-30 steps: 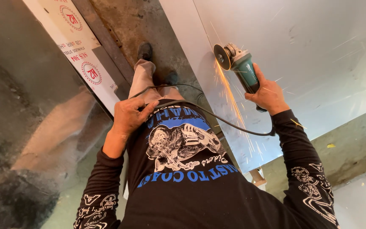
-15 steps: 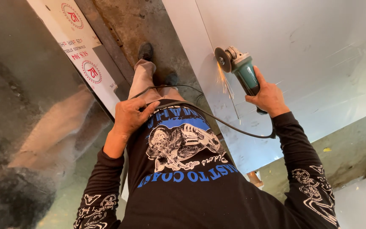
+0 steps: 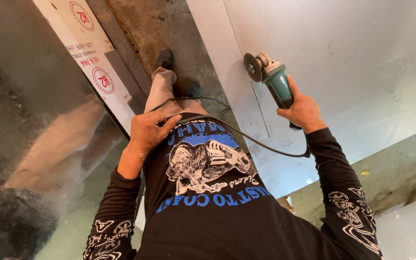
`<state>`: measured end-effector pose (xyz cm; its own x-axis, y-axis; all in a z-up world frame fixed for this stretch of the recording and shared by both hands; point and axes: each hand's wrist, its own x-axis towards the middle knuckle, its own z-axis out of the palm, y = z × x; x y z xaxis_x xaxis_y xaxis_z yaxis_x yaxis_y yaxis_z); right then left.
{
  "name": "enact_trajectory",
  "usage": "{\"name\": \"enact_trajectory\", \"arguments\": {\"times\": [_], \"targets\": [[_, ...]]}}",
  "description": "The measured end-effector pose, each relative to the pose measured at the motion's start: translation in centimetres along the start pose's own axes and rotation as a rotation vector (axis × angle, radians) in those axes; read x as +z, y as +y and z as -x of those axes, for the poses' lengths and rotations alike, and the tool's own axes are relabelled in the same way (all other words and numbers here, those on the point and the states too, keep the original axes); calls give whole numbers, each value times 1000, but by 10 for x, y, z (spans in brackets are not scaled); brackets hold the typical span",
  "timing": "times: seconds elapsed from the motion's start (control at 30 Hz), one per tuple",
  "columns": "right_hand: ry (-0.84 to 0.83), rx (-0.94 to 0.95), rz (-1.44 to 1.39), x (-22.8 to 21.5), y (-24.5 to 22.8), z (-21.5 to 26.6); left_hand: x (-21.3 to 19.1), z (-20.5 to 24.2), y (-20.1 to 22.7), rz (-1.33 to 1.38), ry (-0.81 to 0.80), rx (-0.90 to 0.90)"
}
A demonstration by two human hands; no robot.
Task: Cutting a stainless steel sheet using an angle grinder.
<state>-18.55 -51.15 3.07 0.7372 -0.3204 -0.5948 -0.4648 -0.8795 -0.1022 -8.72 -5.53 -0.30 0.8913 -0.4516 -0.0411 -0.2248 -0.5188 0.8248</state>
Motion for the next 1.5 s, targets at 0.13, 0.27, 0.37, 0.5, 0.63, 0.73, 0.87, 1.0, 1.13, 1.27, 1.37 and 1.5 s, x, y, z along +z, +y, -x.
{"name": "enact_trajectory", "arguments": {"times": [0.13, 0.27, 0.37, 0.5, 0.63, 0.73, 0.87, 1.0, 1.13, 1.27, 1.37, 1.5], "targets": [[10, -4, 1, -10, -11, -8, -2, -6, 4, 14, 12, 32], [9, -12, 0, -12, -15, -16, -7, -5, 2, 2, -11, -2], [20, -22, -7, -12, -14, -16, -10, -5, 3, 15, -20, -10], [0, 13, -4, -14, -18, -8, -5, -1, -4, -39, -25, -1], [-24, 41, 4, -6, -11, -5, -4, -1, 1, 20, 6, 29], [-15, 24, 19, -4, -10, -5, -4, 0, 0, -10, -8, 22], [-15, 28, 16, -3, -10, -6, -4, 4, -4, -25, -12, 0], [0, 28, 1, -7, -18, -11, -5, 5, -5, 6, 19, 17], [28, 4, -1, -14, -25, -21, -6, 7, -8, -36, 32, 37], [30, 6, 5, -18, -31, -26, -10, 7, -8, -3, 20, 1], [24, 5, -3, -17, -26, -23, -11, 8, -10, -3, 18, -11], [18, 3, -2, -15, -23, -16, -8, 8, -11, 10, 6, -23]]}}
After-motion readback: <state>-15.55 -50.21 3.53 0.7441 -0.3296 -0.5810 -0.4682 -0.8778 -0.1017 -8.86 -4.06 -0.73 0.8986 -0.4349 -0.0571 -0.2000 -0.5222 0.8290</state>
